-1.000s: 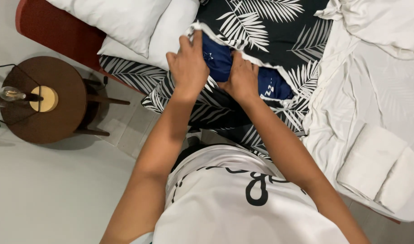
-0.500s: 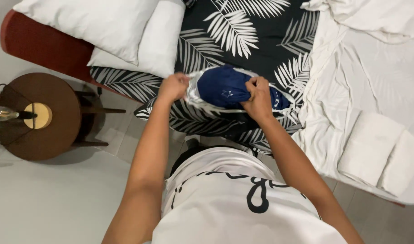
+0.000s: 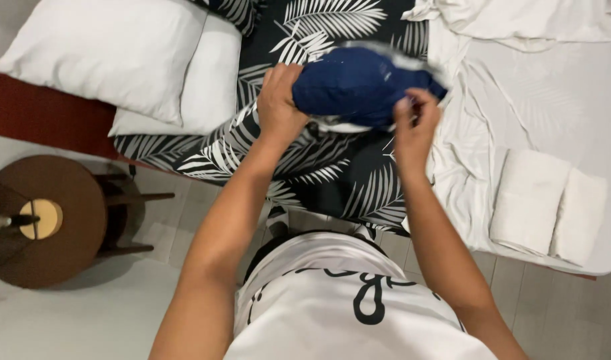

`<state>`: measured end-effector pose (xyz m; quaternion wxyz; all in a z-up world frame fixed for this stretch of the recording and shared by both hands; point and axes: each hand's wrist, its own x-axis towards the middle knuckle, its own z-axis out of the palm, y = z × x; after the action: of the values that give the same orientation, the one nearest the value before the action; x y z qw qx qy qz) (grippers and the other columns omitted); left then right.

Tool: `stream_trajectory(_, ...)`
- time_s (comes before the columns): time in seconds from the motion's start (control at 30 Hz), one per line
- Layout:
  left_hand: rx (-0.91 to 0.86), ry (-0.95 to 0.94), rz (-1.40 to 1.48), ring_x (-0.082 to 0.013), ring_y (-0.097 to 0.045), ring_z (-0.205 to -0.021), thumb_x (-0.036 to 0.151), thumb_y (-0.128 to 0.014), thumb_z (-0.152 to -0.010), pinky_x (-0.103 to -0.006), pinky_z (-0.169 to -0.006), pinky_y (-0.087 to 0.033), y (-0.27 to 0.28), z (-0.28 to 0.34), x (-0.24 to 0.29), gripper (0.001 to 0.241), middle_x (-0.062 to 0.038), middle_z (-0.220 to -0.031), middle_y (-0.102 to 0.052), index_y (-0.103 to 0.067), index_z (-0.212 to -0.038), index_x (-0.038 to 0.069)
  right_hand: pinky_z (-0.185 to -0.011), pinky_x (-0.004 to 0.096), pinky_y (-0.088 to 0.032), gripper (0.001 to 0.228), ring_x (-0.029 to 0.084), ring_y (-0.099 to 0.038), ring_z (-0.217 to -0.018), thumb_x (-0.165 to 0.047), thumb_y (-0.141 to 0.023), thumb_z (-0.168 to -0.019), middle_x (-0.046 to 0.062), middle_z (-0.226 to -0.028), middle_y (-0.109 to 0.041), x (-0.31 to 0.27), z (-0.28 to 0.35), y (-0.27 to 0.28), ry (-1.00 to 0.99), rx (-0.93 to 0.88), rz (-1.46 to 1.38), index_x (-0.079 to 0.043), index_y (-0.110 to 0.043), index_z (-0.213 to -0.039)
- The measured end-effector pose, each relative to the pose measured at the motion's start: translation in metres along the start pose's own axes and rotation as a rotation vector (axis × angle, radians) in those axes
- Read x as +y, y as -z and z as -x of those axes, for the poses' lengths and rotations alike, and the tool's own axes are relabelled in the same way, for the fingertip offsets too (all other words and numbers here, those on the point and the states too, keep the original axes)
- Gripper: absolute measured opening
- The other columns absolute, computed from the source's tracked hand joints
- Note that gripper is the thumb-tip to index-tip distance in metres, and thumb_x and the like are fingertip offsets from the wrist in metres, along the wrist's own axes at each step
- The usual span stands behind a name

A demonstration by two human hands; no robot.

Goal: The person folds a white towel and places it on the bed, then folds a white sheet and places it beside the towel. Finally, the person turns a blue pillowcase inside out and places it on the bed.

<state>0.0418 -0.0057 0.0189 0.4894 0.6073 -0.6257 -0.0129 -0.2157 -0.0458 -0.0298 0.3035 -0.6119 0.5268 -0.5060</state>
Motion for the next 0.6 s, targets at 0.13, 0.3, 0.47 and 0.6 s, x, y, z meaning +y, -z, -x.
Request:
stream_trajectory(0.13, 0.135, -0.145, 0.034, -0.0342, -0.057, -0.097, 0.007, -0.079, -0.073, -0.0448, -0.085, -0.048, 0.008, -0.01, 0.054, 0.045, -0.009, -0.101, -0.058, -0.064, -0.115, 0.012, -0.072, 0.038, -0.06, 0.038, 0.015, -0.056, -0.093, -0.046, -0.059, -0.099, 0.004, -0.112, -0.054, -0.014, -0.066, 0.046, -0.426, -0.03, -0.532, -0.017, -0.054, -0.124)
stream_trajectory(0.3, 0.006, -0.254, 0.013, -0.0356, -0.053, -0.091, 0.019, -0.084, -0.07, -0.049, -0.081, -0.042, -0.046, 0.088, 0.046, 0.048, -0.014, -0.097, -0.052, -0.061, -0.11, 0.008, -0.094, 0.028, -0.057, 0.068, 0.015, -0.069, -0.11, -0.056, -0.064, -0.095, 0.003, -0.121, -0.073, -0.065, -0.095, 0.066, -0.319, -0.301, -0.545, -0.002, -0.058, -0.136)
stream_trajectory(0.47, -0.481, -0.223, 0.047, -0.0334, -0.058, -0.094, 0.016, -0.077, -0.068, -0.0466, -0.083, -0.045, -0.079, 0.153, 0.006, 0.034, -0.011, -0.097, -0.06, -0.063, -0.098, 0.01, -0.099, 0.035, -0.052, 0.085, 0.027, -0.064, -0.116, -0.038, -0.088, -0.081, 0.019, -0.128, -0.065, 0.072, -0.062, -0.001, -0.283, -0.223, 0.105, 0.005, -0.047, -0.142)
stream_trajectory(0.6, -0.677, -0.154, 0.058, -0.0271, -0.061, -0.098, 0.014, -0.074, -0.088, -0.0452, -0.087, -0.047, -0.069, 0.132, 0.01, 0.008, -0.003, -0.102, -0.067, -0.071, -0.096, 0.016, -0.102, 0.036, -0.049, 0.074, 0.033, -0.068, -0.117, -0.023, -0.089, -0.084, 0.023, -0.128, -0.069, 0.135, 0.011, -0.034, 0.006, -0.243, 0.163, 0.006, -0.055, -0.143)
